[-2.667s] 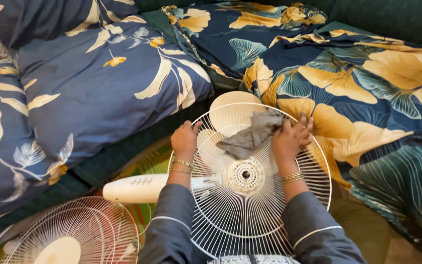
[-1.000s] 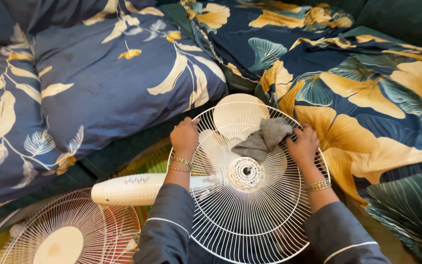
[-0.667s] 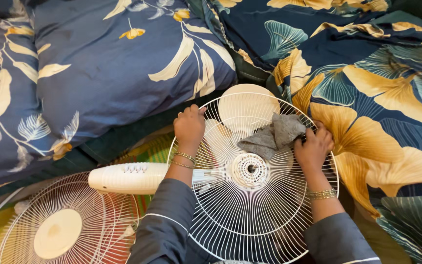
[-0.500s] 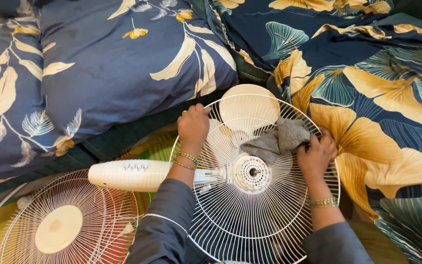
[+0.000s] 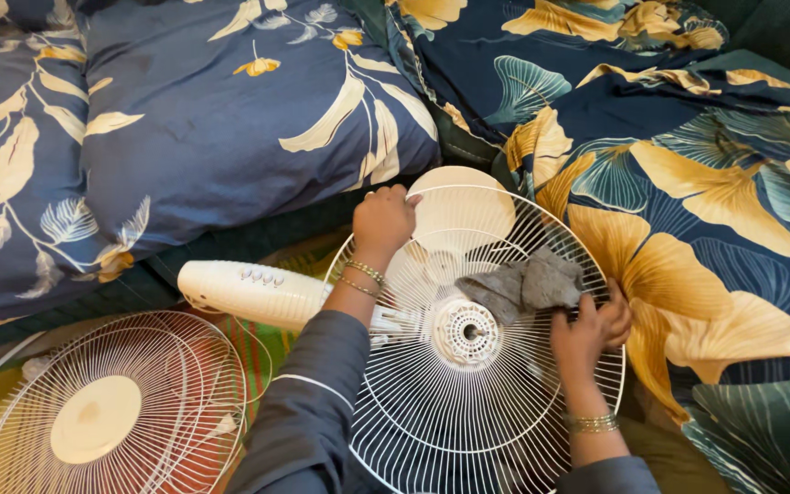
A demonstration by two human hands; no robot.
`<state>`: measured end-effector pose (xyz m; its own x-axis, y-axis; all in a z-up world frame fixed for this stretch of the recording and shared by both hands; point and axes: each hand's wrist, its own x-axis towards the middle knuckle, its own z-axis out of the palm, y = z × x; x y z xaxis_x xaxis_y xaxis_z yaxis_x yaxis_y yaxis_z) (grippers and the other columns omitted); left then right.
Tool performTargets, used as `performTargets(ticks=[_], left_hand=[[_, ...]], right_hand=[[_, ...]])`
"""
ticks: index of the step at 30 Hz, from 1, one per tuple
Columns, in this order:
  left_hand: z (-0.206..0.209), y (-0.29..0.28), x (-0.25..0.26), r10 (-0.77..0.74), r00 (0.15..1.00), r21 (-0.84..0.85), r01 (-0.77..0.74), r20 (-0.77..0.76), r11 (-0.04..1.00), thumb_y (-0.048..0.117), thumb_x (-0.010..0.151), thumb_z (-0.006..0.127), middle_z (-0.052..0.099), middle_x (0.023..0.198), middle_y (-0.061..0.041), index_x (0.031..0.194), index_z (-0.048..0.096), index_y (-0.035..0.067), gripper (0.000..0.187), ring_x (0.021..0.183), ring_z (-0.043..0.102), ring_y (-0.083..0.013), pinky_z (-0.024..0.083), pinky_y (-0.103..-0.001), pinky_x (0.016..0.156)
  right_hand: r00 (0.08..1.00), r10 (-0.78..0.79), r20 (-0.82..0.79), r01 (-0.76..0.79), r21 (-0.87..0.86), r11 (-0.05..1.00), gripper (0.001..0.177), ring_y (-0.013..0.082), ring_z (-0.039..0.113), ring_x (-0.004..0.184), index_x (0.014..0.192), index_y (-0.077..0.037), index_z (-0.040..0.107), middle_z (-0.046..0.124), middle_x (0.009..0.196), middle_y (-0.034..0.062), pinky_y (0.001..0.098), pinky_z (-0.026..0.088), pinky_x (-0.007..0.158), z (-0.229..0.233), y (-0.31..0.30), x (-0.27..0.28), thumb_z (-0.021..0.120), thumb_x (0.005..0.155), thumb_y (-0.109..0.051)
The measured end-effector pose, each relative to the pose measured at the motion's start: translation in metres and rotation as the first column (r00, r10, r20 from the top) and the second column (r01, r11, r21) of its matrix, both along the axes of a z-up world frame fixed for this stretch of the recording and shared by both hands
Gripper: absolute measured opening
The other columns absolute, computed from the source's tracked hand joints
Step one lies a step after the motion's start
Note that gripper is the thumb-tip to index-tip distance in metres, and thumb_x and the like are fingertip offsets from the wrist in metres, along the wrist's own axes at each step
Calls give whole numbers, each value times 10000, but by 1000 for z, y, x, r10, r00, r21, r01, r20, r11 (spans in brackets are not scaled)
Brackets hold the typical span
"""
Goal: The person cleans a white electric fan using a grey cloth. They wipe the fan blades and the central hub area while sitting on a bed with floral-patterned sheets.
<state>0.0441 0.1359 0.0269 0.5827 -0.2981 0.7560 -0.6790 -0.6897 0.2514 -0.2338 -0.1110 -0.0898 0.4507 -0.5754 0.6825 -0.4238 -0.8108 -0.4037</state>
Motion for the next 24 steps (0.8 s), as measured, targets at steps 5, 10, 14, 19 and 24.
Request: performTargets(ticks=[5,10,14,19,24], left_hand=[[9,-12,-12,0,1000,-10,0,29,1000,391,905,683,652,753,-121,785,633,96,322,704,656,-354,532,-478,587],[20,-2,-34,50,998,52,-52,49,997,402,935,663,633,783,-104,814,620,98,330,713,643,-331,511,-477,577],[21,8,-45,61,996,26,-63,70,998,398,938,656,622,785,-92,817,609,109,317,713,635,-325,500,-479,589],[17,13,-38,73,993,14,-75,92,997,377,959,646,620,796,-89,824,599,113,300,710,628,-322,492,-469,591],[14,11,-34,78,992,11,-79,98,997,383,964,643,616,784,-86,814,589,112,315,710,627,-323,494,-469,604]], right_hand=[[1000,-14,27,13,32,999,260,429,209,1514,993,-39,621,325,1661,165,669,95,1220,6,7,-3,687,751,-110],[974,154,166,-170,85,982,277,392,212,1543,1102,-16,581,370,1644,131,631,115,1288,5,10,-2,625,828,-16],[930,259,262,-274,21,961,318,356,294,1480,1187,10,594,448,1543,142,607,164,1255,13,25,-2,670,883,-48],[845,361,394,-371,-55,927,134,295,445,1308,1009,-27,622,554,1382,129,461,370,1139,29,21,-11,699,961,-126],[549,368,750,-644,99,758,90,176,556,1006,982,-28,600,601,1114,66,306,464,960,7,6,-22,600,955,-114]])
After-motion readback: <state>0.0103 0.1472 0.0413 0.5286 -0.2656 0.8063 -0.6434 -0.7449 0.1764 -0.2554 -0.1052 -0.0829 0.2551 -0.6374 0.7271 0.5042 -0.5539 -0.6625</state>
